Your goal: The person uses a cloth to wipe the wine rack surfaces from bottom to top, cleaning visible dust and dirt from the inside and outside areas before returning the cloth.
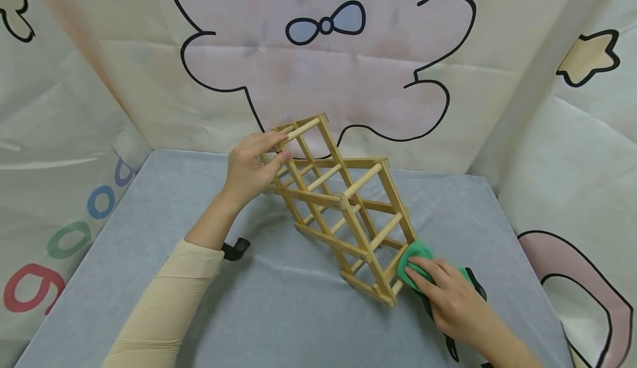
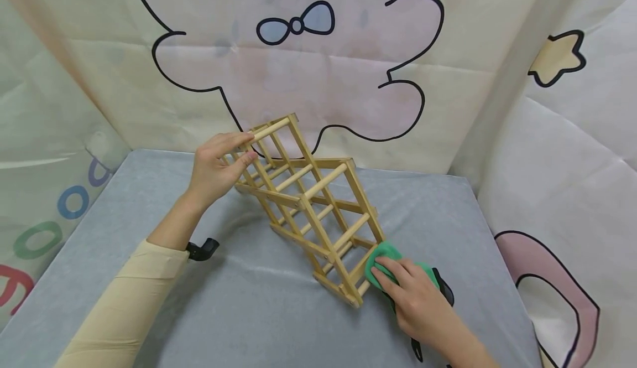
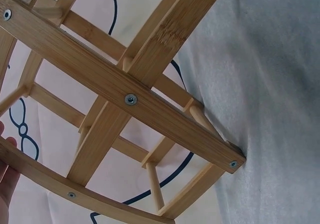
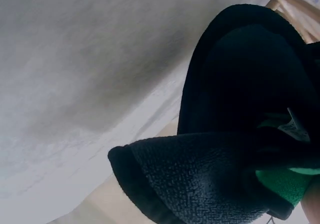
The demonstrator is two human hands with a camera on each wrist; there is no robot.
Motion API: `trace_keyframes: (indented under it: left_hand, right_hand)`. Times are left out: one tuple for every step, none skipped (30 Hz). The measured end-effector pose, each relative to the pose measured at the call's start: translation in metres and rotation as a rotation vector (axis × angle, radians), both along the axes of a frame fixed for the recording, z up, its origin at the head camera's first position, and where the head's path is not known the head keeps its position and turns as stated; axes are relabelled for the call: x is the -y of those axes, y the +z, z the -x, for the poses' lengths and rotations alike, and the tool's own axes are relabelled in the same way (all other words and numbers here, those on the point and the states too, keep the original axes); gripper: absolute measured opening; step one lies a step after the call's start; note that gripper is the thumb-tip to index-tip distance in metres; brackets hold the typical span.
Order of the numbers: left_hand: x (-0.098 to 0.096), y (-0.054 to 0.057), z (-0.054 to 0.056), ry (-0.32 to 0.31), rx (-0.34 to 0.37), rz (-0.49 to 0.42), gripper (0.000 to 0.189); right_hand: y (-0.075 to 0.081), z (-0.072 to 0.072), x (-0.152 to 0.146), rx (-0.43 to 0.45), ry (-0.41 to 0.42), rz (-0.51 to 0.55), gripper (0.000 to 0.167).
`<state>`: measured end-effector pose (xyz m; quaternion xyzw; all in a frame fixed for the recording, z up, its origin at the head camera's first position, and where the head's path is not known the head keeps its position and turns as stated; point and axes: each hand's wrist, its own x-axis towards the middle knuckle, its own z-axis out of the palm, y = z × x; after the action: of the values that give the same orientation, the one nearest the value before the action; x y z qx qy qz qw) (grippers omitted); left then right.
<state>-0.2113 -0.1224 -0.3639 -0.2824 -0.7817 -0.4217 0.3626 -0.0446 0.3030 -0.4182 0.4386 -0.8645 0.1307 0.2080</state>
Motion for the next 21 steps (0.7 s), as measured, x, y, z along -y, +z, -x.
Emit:
trace_keyframes:
  left_hand:
    - [0.000,0.001,0.000,-0.003,0.003,0.002,0.038]
    - [0.000,0.001,-0.001,-0.007,0.007,0.000,0.039]
    - [0.000,0.002,-0.001,-0.010,0.011,0.000,0.039]
    - [0.000,0.002,-0.002,-0.013,0.015,-0.003,0.040]
    - [0.000,0.002,-0.002,-0.015,0.016,-0.005,0.041]
    - [-0.001,0.003,-0.002,-0.014,0.020,-0.008,0.042]
    - [-0.001,0.003,-0.002,-0.013,0.021,-0.010,0.043]
    - [-0.001,0.003,-0.002,-0.011,0.022,-0.013,0.044]
    - [-0.001,0.003,-0.002,-0.009,0.022,-0.012,0.044]
    - [-0.001,0.003,-0.002,-0.007,0.021,-0.015,0.044]
    - [-0.001,0.003,-0.002,-0.006,0.020,-0.018,0.045]
    - [-0.001,0.003,-0.002,-0.006,0.019,-0.022,0.045]
    - [-0.001,0.002,-0.002,-0.007,0.020,-0.024,0.045]
    - [-0.001,0.002,-0.002,-0.010,0.023,-0.028,0.044]
    - [-0.001,0.002,-0.002,-0.013,0.027,-0.033,0.044]
    - [-0.001,0.002,-0.002,-0.015,0.031,-0.036,0.043]
    - [-0.001,0.002,-0.002,-0.018,0.034,-0.037,0.043]
    - [-0.001,0.001,-0.002,-0.021,0.037,-0.036,0.042]
    - [-0.001,0.001,-0.002,-0.023,0.041,-0.035,0.042]
    - [-0.001,0.001,-0.003,-0.024,0.045,-0.037,0.042]
    - [-0.001,0.002,-0.003,-0.024,0.045,-0.035,0.041]
  right_hand:
    - [0.001,-0.002,0.002,0.012,0.004,-0.006,0.055]
    - [0.002,-0.003,0.004,0.023,0.011,-0.007,0.055]
    - [0.003,-0.005,0.006,0.029,0.019,-0.006,0.054]
    - [0.003,-0.006,0.008,0.029,0.031,-0.005,0.054]
    - [0.004,-0.008,0.009,0.035,0.040,-0.008,0.054]
    - [0.004,-0.010,0.011,0.042,0.046,-0.015,0.054]
    - [0.005,-0.012,0.012,0.045,0.049,-0.021,0.055]
    - [0.005,-0.013,0.013,0.044,0.051,-0.027,0.055]
    - [0.005,-0.014,0.014,0.045,0.047,-0.038,0.056]
    - [0.005,-0.014,0.015,0.039,0.047,-0.045,0.056]
    - [0.005,-0.014,0.015,0.029,0.045,-0.051,0.056]
    - [0.004,-0.014,0.015,0.017,0.042,-0.056,0.056]
    - [0.004,-0.013,0.015,0.006,0.037,-0.061,0.056]
    - [0.004,-0.013,0.015,-0.003,0.033,-0.062,0.056]
    - [0.003,-0.011,0.014,-0.013,0.028,-0.064,0.056]
    - [0.002,-0.010,0.014,-0.025,0.024,-0.064,0.056]
    - [0.002,-0.009,0.013,-0.035,0.018,-0.063,0.056]
    - [0.001,-0.008,0.011,-0.042,0.008,-0.067,0.056]
    - [0.001,-0.006,0.009,-0.045,-0.003,-0.067,0.056]
    - [0.001,-0.005,0.008,-0.051,-0.012,-0.066,0.056]
    - [0.000,-0.003,0.006,-0.054,-0.024,-0.067,0.056]
